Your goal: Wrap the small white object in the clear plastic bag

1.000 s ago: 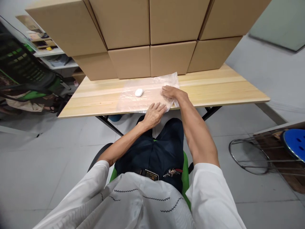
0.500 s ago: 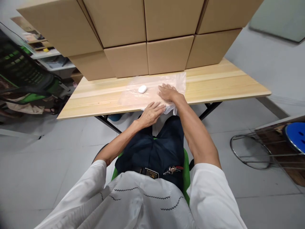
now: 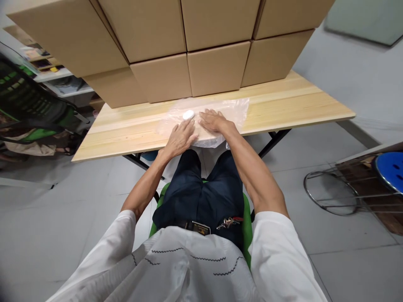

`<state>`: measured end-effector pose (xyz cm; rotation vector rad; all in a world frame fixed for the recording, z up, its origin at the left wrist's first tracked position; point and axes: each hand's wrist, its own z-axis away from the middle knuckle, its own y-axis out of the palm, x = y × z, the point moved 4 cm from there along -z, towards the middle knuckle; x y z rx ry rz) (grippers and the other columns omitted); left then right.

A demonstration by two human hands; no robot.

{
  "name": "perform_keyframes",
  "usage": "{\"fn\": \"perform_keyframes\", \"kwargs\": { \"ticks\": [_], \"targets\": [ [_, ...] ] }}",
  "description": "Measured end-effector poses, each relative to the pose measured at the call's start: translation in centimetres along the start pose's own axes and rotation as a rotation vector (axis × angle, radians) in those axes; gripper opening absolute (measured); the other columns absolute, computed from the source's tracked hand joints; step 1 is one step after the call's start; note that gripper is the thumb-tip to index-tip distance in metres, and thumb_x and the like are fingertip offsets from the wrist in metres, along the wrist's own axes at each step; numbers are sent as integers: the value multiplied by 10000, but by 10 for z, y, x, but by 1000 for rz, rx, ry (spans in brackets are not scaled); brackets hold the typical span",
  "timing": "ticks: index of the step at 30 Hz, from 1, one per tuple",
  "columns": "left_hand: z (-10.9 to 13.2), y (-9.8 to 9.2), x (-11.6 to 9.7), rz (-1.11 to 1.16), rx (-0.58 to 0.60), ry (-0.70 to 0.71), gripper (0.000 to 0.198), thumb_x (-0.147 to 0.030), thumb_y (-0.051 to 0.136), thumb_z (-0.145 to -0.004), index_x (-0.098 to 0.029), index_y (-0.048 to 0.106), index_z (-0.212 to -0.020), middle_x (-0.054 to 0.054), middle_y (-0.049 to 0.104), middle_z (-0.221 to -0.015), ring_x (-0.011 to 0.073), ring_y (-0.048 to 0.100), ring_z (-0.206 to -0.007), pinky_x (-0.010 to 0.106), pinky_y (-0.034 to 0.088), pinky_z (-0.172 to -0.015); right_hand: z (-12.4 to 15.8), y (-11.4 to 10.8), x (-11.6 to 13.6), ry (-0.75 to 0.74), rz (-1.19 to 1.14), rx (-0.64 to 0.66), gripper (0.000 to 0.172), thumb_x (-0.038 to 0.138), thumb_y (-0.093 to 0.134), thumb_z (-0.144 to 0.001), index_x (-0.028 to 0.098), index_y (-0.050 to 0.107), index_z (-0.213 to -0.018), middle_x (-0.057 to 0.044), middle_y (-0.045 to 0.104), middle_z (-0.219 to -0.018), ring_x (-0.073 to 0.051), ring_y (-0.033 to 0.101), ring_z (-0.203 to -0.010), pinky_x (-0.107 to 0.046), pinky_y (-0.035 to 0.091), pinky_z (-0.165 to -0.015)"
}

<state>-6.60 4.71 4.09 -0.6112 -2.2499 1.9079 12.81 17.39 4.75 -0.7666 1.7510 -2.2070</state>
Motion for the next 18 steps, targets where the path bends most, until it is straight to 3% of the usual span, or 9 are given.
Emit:
{"fn": "perform_keyframes", "kwargs": {
  "ticks": [4,7,9,11,13,15,18],
  "targets": [
    [9,-1,9,-97,84,-40,697,-540,507,-1292,-164,553,-1877,238,470,-2001,508,431,-1880,736,371,-1519,-2,7,-37,51,-24,-82,915,670,300,-1229,211,329,-2019,-149,191,-2114,-452,181,-1965,-759,170,-1571],
    [18,-1,10,-110,68,-18,704,-568,521,-1285,-178,561,-1870,236,474,-1999,528,441,-1864,742,375,-1508,6,3,-76,133,-38,-158,958,725,327,-1216,168,379,-1993,-204,265,-2090,-497,238,-1945,-788,221,-1553],
    [22,0,11,-116,72,-15,722,-595,539,-1278,-182,559,-1870,237,474,-1998,530,444,-1859,730,370,-1508,13,-3,-88,170,-27,-155,946,696,341,-1217,122,421,-1964,-254,316,-2063,-505,295,-1926,-778,269,-1543],
    [23,1,13,-124,79,-14,754,-630,558,-1268,-183,548,-1876,244,465,-2002,535,435,-1862,729,359,-1510,18,-8,-83,212,7,-121,932,652,339,-1220,72,440,-1943,-291,298,-2059,-510,295,-1925,-745,276,-1550],
    [23,2,13,-134,77,-6,803,-665,583,-1254,-173,529,-1886,263,449,-2005,549,421,-1866,739,349,-1509,18,-10,-63,210,35,-97,945,646,317,-1225,50,414,-1952,-291,221,-2082,-504,234,-1944,-704,232,-1571],
    [23,3,13,-144,75,9,859,-694,621,-1232,-159,510,-1896,285,434,-2006,563,412,-1868,747,350,-1505,12,-9,-33,113,25,-94,977,692,284,-1230,72,359,-1983,-258,175,-2100,-474,189,-1959,-677,188,-1586],
    [24,4,12,-159,90,14,920,-702,683,-1203,-140,494,-1907,305,420,-2007,580,402,-1871,750,355,-1506,1,2,-1,-38,4,-37,992,713,280,-1223,88,354,-1989,-215,252,-2089,-429,237,-1956,-634,194,-1596]
  ]
}}
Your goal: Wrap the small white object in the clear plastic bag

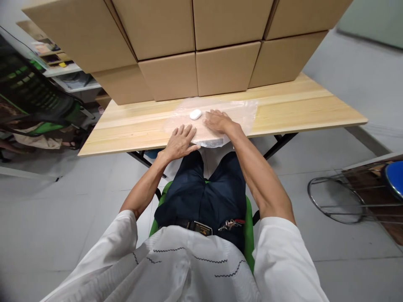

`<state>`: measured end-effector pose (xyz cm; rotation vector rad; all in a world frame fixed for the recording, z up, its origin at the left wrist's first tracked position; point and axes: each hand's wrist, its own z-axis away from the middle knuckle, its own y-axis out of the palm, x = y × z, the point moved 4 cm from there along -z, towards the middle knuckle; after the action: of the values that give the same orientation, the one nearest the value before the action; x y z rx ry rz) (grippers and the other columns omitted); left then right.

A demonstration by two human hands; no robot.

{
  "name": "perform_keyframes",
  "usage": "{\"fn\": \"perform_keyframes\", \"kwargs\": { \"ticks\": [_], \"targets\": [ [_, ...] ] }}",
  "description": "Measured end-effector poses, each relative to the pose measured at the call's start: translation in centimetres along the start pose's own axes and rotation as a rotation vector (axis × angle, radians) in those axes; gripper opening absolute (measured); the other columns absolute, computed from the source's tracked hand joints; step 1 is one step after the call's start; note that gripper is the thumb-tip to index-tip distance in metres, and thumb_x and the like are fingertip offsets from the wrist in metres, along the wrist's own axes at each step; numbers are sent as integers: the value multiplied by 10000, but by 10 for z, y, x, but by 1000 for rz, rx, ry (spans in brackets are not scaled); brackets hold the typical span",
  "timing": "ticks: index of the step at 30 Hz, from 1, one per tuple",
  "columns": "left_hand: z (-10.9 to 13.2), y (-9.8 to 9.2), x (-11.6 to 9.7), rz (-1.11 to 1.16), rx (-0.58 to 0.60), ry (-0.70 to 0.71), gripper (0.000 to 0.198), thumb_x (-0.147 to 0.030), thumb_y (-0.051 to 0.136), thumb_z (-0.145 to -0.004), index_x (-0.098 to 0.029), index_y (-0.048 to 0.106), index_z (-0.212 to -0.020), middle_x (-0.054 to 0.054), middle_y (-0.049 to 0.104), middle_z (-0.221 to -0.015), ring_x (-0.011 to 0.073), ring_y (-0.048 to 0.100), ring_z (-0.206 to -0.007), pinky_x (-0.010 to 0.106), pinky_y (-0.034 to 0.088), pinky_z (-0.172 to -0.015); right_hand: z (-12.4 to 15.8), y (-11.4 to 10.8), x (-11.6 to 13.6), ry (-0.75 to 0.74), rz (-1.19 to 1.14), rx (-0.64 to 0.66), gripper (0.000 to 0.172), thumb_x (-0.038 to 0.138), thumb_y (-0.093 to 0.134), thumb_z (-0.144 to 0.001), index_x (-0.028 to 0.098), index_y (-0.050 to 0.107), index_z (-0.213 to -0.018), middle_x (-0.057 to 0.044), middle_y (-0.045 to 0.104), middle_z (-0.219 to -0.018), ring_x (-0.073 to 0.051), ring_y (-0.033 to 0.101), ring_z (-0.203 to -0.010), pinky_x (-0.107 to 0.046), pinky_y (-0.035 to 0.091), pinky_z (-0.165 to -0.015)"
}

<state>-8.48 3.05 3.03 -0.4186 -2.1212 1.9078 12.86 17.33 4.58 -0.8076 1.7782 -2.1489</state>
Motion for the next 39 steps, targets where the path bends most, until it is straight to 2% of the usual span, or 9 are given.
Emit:
{"fn": "perform_keyframes", "kwargs": {
  "ticks": [3,6,10,14,18,21,28,32,39],
  "targets": [
    [2,0,-3,-3,3,4,920,-659,719,-1192,-133,492,-1911,312,417,-2005,586,396,-1875,759,354,-1508,-4,9,-4,-18,3,1,972,645,290,-1218,44,350,-1979,-216,260,-2083,-408,240,-1956,-592,209,-1600],
    [4,-1,-9,-5,-13,8,900,-585,740,-1188,-120,482,-1914,324,413,-2003,586,395,-1875,771,364,-1500,4,8,-35,73,15,-61,962,607,284,-1223,5,335,-1972,-261,238,-2079,-441,234,-1953,-623,227,-1590],
    [5,-1,-22,-7,-37,-27,892,-507,773,-1170,-98,483,-1908,334,424,-1994,601,412,-1860,763,385,-1491,23,-1,-58,146,60,-111,897,585,350,-1221,33,473,-1918,-310,334,-2037,-529,348,-1901,-752,310,-1534],
    [6,-1,-39,20,-83,-45,857,-461,760,-1171,-114,492,-1908,334,440,-1985,613,423,-1848,798,379,-1482,48,-1,-22,15,75,-78,832,589,349,-1239,135,526,-1913,-234,362,-2048,-511,347,-1906,-809,268,-1531],
    [4,0,-55,17,-92,-83,846,-459,727,-1191,-85,482,-1910,367,433,-1975,632,418,-1845,824,379,-1470,74,9,24,-153,135,8,783,596,383,-1243,154,636,-1837,-227,544,-1956,-471,463,-1858,-729,310,-1546],
    [3,0,-68,-6,-73,-95,858,-476,722,-1200,-58,475,-1907,396,420,-1968,643,426,-1840,822,394,-1460,84,16,26,-152,121,-20,817,574,381,-1245,99,561,-1885,-239,474,-1994,-442,445,-1873,-634,365,-1547],
    [16,-11,-73,65,-33,57,866,-558,679,-1226,-165,419,-1952,315,444,-1990,555,492,-1834,706,472,-1446,94,23,-47,-30,84,-190,814,581,312,-1265,163,515,-1933,-164,452,-2019,-429,397,-1898,-706,355,-1539],
    [19,-24,-43,125,-49,103,862,-634,556,-1271,-187,350,-1978,292,390,-2023,464,536,-1828,632,547,-1395,96,16,-90,-7,83,-198,801,595,345,-1259,211,536,-1935,-117,457,-2023,-406,390,-1904,-675,329,-1559],
    [13,-18,1,91,29,63,743,-474,640,-1241,-140,520,-1894,248,465,-2001,417,441,-1892,618,378,-1534,94,4,-140,2,54,-181,836,616,412,-1231,168,547,-1924,-119,459,-2020,-374,346,-1926,-619,273,-1585]
  ]
}}
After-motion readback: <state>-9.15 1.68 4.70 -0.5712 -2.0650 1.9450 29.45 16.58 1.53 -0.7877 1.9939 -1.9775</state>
